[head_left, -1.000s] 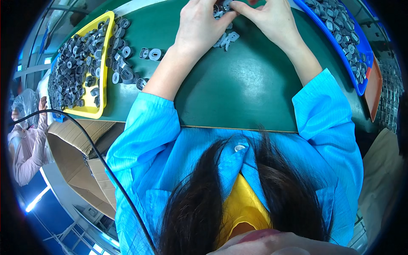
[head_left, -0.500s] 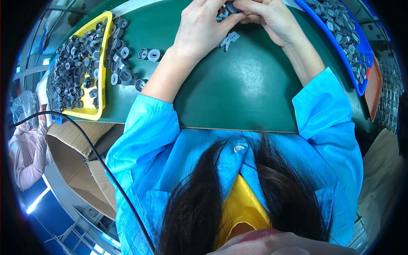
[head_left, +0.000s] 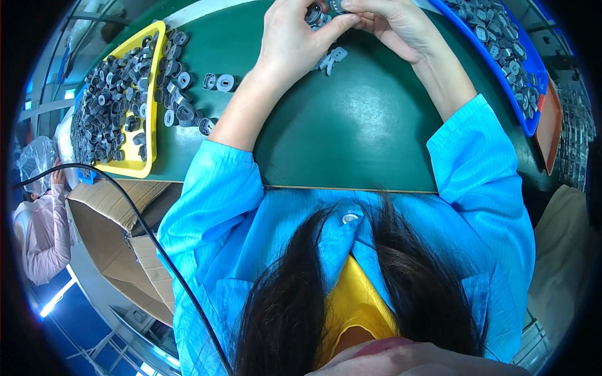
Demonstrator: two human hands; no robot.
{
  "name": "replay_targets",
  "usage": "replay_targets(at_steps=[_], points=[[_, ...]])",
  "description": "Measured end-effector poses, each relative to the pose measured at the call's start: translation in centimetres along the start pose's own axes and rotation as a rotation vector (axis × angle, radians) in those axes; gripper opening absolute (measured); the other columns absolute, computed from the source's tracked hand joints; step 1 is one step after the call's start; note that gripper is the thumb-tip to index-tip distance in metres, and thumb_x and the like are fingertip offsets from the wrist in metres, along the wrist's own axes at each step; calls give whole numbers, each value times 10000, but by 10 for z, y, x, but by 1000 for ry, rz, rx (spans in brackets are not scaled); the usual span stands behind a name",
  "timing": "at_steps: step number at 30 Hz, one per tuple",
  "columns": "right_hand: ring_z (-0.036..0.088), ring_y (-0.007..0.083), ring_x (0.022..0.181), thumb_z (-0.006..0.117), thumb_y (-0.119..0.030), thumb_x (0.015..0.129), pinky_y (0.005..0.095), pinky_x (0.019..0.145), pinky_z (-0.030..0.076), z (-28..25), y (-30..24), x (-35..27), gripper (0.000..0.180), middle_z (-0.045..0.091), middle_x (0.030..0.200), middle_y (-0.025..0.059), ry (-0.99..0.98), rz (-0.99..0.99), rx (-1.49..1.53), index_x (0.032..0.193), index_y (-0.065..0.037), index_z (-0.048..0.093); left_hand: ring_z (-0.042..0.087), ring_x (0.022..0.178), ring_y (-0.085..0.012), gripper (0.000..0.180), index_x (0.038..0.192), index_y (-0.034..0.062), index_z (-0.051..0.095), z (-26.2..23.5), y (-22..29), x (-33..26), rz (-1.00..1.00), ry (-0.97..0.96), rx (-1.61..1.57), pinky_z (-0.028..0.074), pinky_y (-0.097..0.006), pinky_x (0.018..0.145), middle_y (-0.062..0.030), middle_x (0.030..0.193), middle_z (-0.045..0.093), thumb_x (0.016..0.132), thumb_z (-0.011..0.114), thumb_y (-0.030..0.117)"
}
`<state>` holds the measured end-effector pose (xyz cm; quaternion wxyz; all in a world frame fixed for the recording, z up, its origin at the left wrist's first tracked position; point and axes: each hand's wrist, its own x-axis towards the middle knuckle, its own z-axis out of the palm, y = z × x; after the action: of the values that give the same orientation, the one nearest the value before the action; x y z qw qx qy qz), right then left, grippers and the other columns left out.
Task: Manually assembling small grey plastic and rubber components at an industrial workbench.
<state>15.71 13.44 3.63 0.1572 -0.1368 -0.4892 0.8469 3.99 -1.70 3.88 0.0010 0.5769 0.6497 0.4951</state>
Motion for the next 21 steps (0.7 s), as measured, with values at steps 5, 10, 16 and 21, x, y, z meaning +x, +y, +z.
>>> replay_targets(at_steps=[5,10,16,21], points=[[632,92,693,722,-12,845,218,620,495,-50,-62,-8,120,700,814,29,195,-114,-484,955,-55,701,583,1046,-142,494,1349,-34,599,-15,-33,1,-563,-55,-638,448,-257,970,-64,1170,619,855,584,-45],[631,208,937,626,-218,915,363,776,527,-123,-134,-37,199,693,971,78,795,-462,-1740,1026,-72,704,634,1114,-158,430,1387,-73,576,-29,-28,6,-660,0,-783,486,-247,975,-105,1253,669,972,624,25],[629,109,730,734,-92,879,279,672,512,-68,-93,-21,116,692,778,14,553,-444,-1094,918,18,736,669,936,-130,415,1336,-47,624,-28,-59,4,-623,-144,-633,545,-244,781,-92,1081,711,972,721,126],[667,369,871,720,-220,883,433,797,534,19,-4,-25,228,689,887,174,6,-483,-1434,954,-6,757,655,889,-118,399,1311,-34,639,-29,-36,-1,-733,-161,-478,542,-252,752,-79,1029,701,941,740,77]])
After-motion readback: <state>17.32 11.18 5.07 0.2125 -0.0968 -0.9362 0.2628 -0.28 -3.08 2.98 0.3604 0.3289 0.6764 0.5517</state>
